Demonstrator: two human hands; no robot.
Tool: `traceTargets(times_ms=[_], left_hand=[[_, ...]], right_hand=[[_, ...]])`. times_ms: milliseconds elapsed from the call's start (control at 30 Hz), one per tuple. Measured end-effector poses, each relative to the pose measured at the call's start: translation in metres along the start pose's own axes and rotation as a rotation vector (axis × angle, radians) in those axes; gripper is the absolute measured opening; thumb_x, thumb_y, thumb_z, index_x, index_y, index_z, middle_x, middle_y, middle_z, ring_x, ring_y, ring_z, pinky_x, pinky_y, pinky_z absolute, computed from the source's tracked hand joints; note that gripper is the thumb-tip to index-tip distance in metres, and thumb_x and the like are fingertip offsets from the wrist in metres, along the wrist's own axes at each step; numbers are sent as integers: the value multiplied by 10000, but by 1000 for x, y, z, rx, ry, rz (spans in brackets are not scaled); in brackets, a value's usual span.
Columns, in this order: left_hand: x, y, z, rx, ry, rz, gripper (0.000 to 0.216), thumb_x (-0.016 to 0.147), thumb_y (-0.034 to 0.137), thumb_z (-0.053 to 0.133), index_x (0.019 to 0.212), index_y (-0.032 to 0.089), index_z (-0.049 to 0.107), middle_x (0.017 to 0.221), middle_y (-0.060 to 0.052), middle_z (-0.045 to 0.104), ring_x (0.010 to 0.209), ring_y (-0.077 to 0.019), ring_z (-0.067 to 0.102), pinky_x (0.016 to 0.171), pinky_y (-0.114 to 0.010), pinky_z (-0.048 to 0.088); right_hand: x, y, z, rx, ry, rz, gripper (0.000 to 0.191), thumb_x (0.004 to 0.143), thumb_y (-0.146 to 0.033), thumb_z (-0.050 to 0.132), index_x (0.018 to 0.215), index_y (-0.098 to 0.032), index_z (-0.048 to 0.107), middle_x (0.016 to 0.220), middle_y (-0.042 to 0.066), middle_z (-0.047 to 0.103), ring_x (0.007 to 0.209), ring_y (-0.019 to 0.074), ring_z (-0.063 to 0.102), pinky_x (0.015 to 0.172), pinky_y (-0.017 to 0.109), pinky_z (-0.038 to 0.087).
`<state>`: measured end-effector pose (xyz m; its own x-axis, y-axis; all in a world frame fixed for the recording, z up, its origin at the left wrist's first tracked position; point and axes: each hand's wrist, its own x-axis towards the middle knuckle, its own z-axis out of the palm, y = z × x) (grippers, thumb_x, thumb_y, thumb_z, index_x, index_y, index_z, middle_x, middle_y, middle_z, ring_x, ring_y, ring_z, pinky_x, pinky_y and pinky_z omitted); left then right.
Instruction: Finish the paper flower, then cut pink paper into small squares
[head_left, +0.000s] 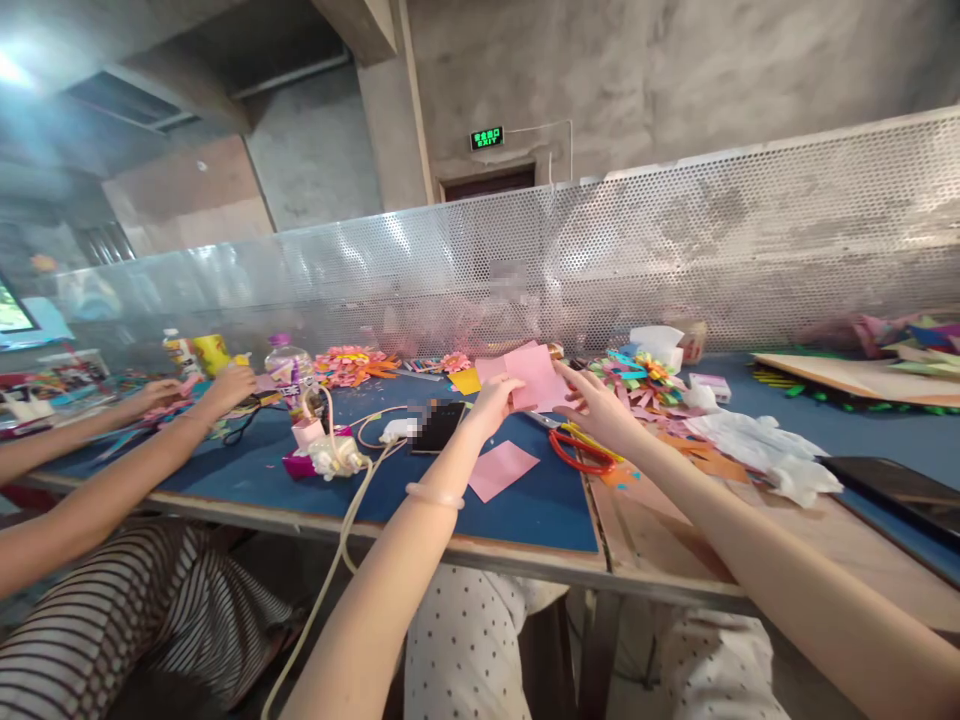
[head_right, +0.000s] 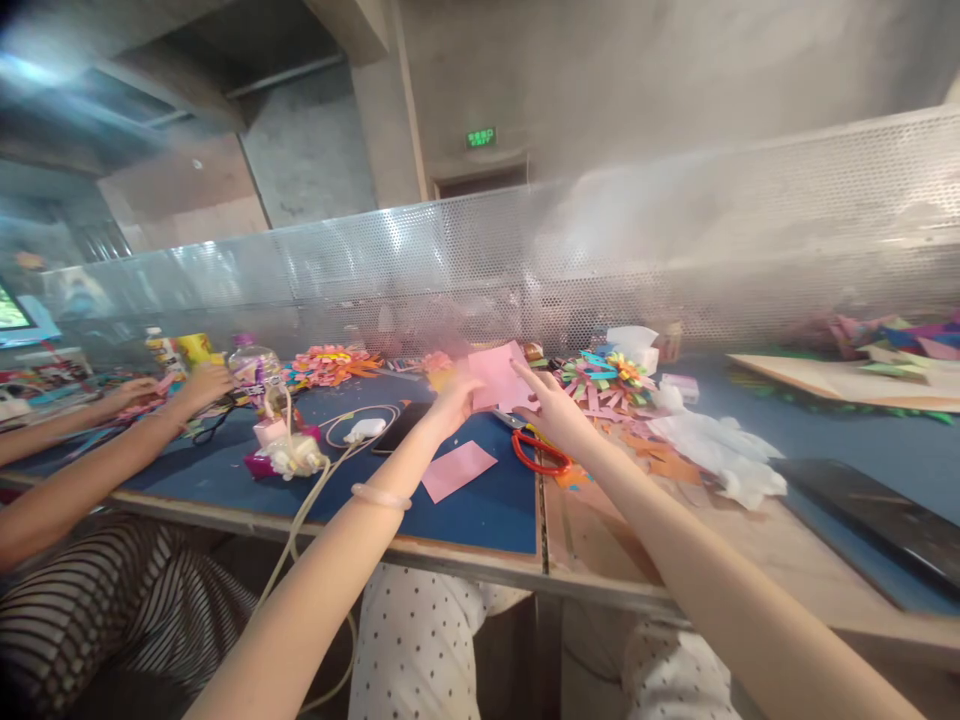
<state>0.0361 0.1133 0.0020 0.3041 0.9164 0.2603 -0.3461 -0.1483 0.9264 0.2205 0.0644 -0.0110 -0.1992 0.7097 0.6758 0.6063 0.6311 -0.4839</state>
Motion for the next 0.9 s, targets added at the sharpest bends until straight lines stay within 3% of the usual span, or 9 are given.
traceTargets(times_ms=[100,167,300,433,500,600,733,900], left_hand=[[-3,1,3,49,-71,-72,112,667,148,614,773,122,590,706,-40,647,651,-141,613,598,-268,518],[-6,2,7,88,-156,-146,129,704,191,600,802,106,606,729,-82,664,663,-159,629,600,-271,510],[-10,6,15,77,-294,-193,313,785,374,542,931,107,615,817,-130,672,712,-191,645,663,-319,512],[-13,9,17,67,-274,-153,530,780,581,467,1042,135,582,908,-132,637,760,-204,626,648,-337,516],[-14,7,16,140,-266,-83,514,757,548,533,1074,146,567,920,-117,618,777,-188,605,662,-331,515],[-13,3,13,343,-221,80,457,704,354,665,1112,176,559,985,-89,605,829,-168,578,715,-319,498],[-8,0,12,485,-197,254,379,674,195,666,1050,185,614,1104,-77,602,963,-175,560,837,-312,440],[-1,-2,11,571,-197,292,299,679,160,643,978,171,657,1008,-79,658,902,-170,594,817,-306,443]], right_hand=[[2,-3,-1,130,12,-25,389,782,-309,558,1166,-248,588,1196,86,503,884,177,589,741,302,501],[3,-2,-2,213,14,10,252,788,-335,561,966,-205,681,1088,85,576,876,186,593,771,317,489],[2,-1,-6,414,23,171,283,747,-426,610,829,-164,680,795,57,655,800,199,614,757,338,487],[-1,-3,-7,581,100,286,302,697,-428,663,827,-156,646,821,61,670,775,183,626,750,328,497],[-2,-3,-6,638,126,300,301,682,-418,680,817,-157,618,832,65,671,766,178,630,742,328,505],[-2,0,-1,708,156,280,311,674,-392,695,846,-172,559,829,60,673,748,177,636,720,337,515],[-3,5,7,772,174,299,405,652,-353,717,948,-196,491,808,38,666,722,178,640,715,354,516],[-6,7,8,697,114,299,497,667,-339,688,1100,-192,491,772,20,634,727,173,620,713,347,506]])
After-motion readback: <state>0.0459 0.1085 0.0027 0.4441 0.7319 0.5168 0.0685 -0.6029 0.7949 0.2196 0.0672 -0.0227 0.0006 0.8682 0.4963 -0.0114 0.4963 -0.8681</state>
